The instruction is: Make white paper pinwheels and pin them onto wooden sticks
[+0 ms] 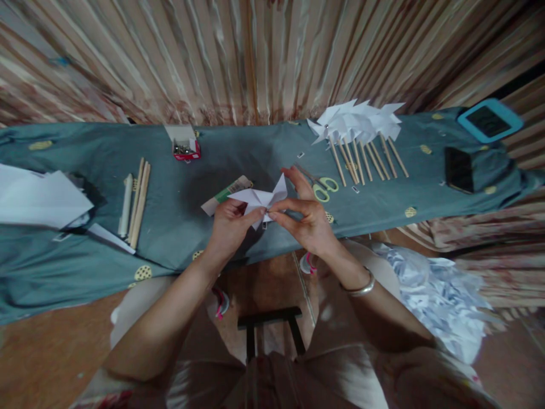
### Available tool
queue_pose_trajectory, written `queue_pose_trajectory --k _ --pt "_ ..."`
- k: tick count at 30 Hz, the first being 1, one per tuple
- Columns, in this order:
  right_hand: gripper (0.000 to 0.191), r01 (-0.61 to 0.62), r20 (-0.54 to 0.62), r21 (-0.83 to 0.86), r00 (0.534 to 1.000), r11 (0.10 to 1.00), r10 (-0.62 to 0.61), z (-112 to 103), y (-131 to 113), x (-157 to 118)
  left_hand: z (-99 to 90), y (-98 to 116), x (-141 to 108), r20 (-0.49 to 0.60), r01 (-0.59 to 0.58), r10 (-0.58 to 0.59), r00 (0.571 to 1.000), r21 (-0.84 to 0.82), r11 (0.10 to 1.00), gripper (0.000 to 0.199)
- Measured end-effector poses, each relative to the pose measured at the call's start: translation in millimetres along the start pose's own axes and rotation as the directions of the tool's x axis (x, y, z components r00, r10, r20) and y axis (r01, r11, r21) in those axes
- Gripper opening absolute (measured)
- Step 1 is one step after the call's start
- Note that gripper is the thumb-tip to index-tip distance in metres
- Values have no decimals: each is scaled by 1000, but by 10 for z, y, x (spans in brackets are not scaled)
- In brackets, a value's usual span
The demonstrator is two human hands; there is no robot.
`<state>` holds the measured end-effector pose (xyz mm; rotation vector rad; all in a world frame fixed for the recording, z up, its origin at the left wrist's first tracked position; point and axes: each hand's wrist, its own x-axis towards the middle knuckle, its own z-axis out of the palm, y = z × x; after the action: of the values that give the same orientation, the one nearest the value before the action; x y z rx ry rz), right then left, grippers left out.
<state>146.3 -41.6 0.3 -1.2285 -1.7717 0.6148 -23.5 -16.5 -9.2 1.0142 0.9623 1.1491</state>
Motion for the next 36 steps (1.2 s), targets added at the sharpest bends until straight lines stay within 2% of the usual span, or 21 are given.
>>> queue_pose_trajectory --k 9,17,36 --pt "6 -23 17 -4 1000 1000 23 -8 -4 -3 10 24 -17 -33 18 -16 999 42 999 18" --pt "4 -28 12 32 1000 999 28 11 33 -9 18 38 -15 -20 19 -18 1000 38 999 15" --pt "4 -166 55 163 986 972 159 11 39 8 -4 31 -22 14 17 -18 1000 68 998 23"
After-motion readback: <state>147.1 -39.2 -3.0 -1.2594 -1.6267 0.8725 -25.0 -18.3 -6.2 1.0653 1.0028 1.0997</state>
